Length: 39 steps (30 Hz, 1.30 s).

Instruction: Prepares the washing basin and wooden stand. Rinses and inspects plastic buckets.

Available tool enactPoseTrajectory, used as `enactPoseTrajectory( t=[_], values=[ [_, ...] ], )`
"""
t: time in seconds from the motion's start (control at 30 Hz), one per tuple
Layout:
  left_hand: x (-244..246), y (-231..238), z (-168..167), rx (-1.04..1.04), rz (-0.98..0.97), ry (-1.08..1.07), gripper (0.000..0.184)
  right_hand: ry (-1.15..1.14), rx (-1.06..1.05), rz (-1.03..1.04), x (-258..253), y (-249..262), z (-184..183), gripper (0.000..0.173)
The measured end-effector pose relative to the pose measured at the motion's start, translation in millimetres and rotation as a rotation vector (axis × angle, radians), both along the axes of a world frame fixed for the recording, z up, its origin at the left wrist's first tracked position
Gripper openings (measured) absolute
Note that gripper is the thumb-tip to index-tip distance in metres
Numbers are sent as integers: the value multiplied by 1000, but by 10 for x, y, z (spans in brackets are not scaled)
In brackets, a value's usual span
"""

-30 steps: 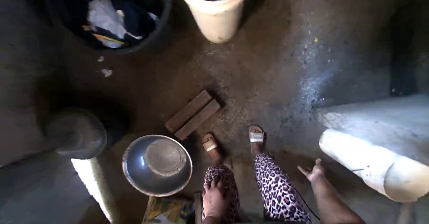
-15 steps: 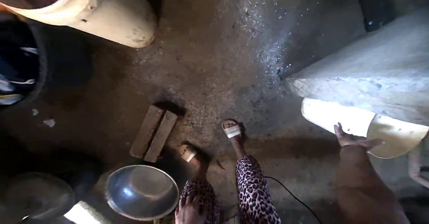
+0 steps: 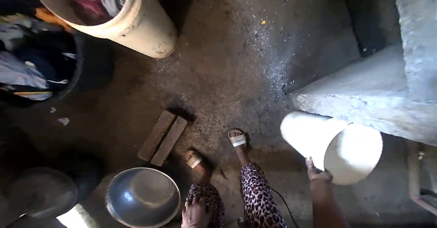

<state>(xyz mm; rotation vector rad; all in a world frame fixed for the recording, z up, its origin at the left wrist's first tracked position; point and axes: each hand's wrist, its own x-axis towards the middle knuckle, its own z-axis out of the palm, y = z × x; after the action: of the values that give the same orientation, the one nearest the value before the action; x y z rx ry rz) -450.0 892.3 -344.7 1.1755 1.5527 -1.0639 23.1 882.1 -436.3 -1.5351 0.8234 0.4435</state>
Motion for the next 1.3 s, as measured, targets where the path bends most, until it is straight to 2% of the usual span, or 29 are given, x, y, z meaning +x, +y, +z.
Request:
enactPoseTrajectory(
  t=[0.17, 0.27, 0.43, 0.53, 0.67, 0.83, 1.0, 1.07, 1.13, 1.23, 1.3],
  values=[
    [-53, -108, -59, 11, 32, 32, 54, 177, 93, -80, -884, 75, 163, 48],
    [-114, -152, -39, 9, 61, 24, 53, 238, 56, -15, -1244, 193, 270, 45],
    [-279, -207, -22, 11, 141, -8, 55, 329, 9, 369, -1656, 447, 400, 41],
    [-343, -235, -21, 21, 170, -28, 56, 328, -49, 643, -1892, 866, 418, 37],
    [-438, -269, 26, 22, 233, -36, 55, 291, -112, 978, -2282, 1539, 246, 36],
    [-495, -353, 67, 24, 323, -31, 55, 156, -130, 1182, -2722, 2302, 172, 40],
    [-515, -424, 53, 34, 400, -31, 55, 144, -54, 1225, -2878, 2818, 103, 41],
    [-504, -437, 58, 44, 430, -31, 54, 177, -71, 1255, -2840, 2842, 125, 43],
    [-484, -448, 66, 68, 464, -31, 53, 218, -174, 1426, -2734, 2681, 232, 55],
    [-470, -486, 106, 83, 487, -49, 56, 217, -446, 1838, -2571, 2127, 610, 68],
    [-487, -552, 167, 82, 517, -89, 64, 188, -653, 2206, -2441, 1721, 962, 70]
  ],
)
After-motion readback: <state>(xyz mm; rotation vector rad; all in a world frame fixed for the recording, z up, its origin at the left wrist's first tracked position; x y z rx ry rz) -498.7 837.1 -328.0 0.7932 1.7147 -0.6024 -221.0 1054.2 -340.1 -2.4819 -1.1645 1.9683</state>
